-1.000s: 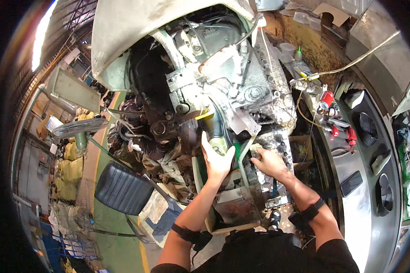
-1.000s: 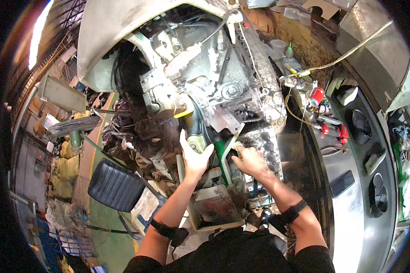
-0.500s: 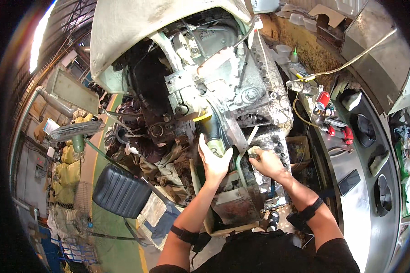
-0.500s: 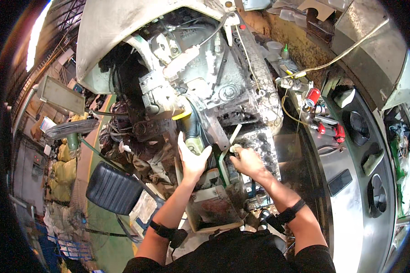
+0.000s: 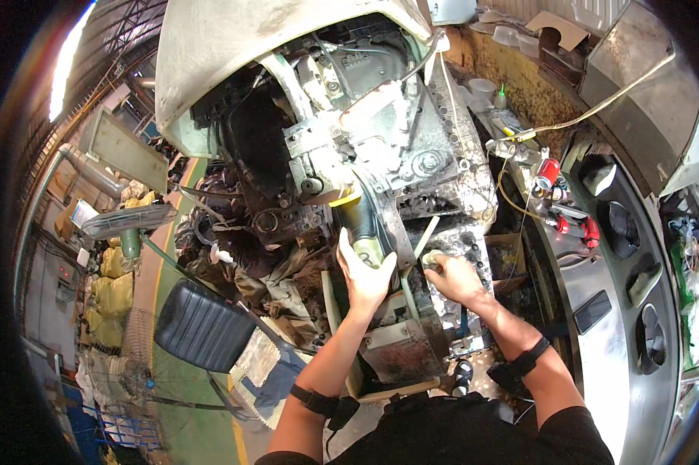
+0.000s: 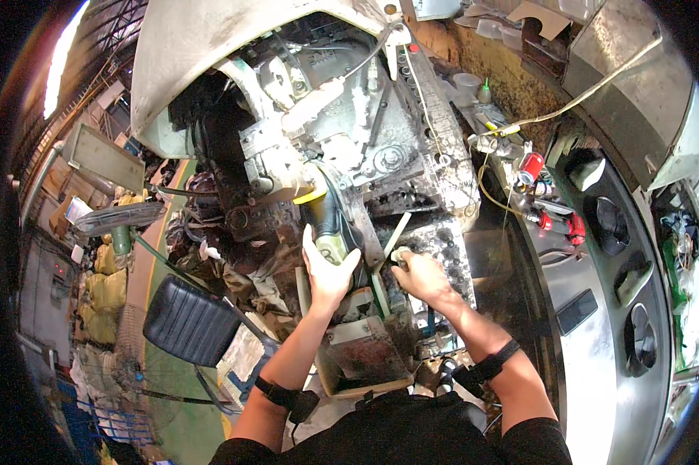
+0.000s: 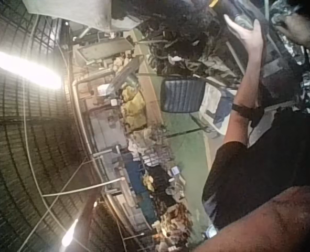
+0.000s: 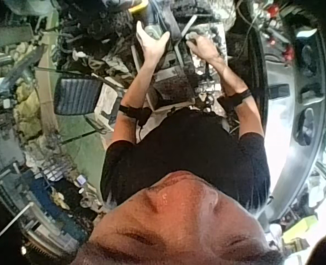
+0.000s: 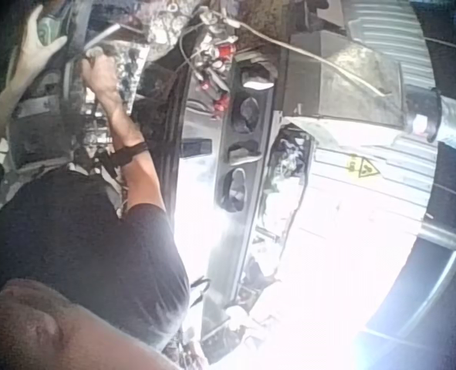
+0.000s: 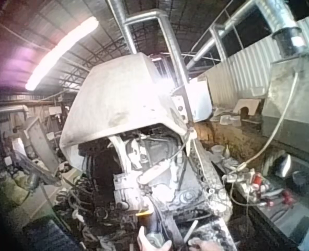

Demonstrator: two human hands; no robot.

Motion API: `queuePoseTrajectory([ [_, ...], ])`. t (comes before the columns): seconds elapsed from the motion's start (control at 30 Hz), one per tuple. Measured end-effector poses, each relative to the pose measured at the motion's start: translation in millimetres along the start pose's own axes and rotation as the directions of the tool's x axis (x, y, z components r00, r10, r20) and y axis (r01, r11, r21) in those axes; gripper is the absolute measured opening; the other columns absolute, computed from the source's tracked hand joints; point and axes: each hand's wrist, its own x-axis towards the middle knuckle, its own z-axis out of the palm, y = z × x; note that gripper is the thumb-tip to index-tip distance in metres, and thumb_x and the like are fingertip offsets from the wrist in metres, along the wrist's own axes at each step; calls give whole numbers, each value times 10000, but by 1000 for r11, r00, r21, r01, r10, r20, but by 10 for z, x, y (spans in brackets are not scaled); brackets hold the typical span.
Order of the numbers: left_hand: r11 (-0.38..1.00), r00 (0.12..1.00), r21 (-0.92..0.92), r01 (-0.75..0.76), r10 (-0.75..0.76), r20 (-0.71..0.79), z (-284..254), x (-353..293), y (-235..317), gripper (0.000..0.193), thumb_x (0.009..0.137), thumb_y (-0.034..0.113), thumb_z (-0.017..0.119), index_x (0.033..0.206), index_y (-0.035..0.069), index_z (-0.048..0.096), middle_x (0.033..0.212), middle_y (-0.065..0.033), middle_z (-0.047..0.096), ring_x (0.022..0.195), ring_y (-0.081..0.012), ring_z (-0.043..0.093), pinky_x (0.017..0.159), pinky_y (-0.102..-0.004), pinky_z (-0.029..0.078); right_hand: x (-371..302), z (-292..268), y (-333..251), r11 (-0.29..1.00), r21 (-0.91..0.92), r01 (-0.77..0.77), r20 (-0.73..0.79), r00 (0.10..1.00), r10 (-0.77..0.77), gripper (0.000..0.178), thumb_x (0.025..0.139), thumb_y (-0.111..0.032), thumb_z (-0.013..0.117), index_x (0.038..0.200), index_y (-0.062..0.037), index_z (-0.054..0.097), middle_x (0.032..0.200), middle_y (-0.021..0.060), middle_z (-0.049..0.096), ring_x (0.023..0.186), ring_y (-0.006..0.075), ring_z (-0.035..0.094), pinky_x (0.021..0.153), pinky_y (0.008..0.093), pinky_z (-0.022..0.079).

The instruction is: Operating a toe-lasting machine to secure shoe uppers onto lasts in a footwear manufacturing setting.

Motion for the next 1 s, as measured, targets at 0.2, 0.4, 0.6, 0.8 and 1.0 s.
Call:
queuePoseTrajectory([
  [0.2, 1000, 1000, 5, -12, 12, -6, 3, -1, -10, 1048, 703, 157, 864, 1521, -12, 231, 1473, -297, 353, 1366, -450, 370, 1157, -498, 319, -2, 8, 2, 1000, -10, 9, -22, 1000, -9, 322, 906, -298, 677, 1147, -85, 694, 849, 191, 727, 841, 396, 711, 817, 471, 571],
  [0.4, 1000, 999, 25, -17, 18, -32, 13, -2, -47, 1053, 700, 190, 877, 1523, -25, 256, 1505, -269, 362, 1393, -397, 379, 1166, -448, 321, -6, 25, 3, 1000, 6, 22, -55, 998, -22, 297, 905, -287, 675, 1130, -94, 696, 827, 182, 726, 830, 389, 713, 805, 474, 572],
  [0.6, 998, 999, 45, -38, 39, -16, 3, 0, -38, 1016, 716, 155, 845, 1515, -37, 248, 1489, -282, 356, 1381, -409, 378, 1166, -452, 317, -29, 16, -21, 999, 9, 43, -116, 992, -41, 261, 903, -261, 672, 1106, -98, 697, 808, 172, 722, 783, 388, 711, 758, 465, 579],
  [0.8, 999, 999, -29, -21, 22, 26, -10, -5, -35, 1031, 745, 164, 808, 1537, -15, 172, 1514, -362, 246, 1422, -505, 270, 1196, -532, 244, -46, 24, -45, 988, -13, 153, -253, 955, -152, 237, 911, -238, 671, 1080, -73, 695, 753, 173, 700, 689, 358, 698, 648, 447, 556],
  [1.0, 999, 997, 8, -48, 49, -66, 34, -27, -70, 1015, 754, 197, 833, 1525, -29, 214, 1491, -353, 293, 1381, -492, 344, 1170, -512, 303, -69, 46, -66, 992, 20, 124, -269, 956, -114, 341, 912, -273, 743, 1131, -21, 675, 834, 164, 728, 661, 266, 717, 587, 358, 552],
])
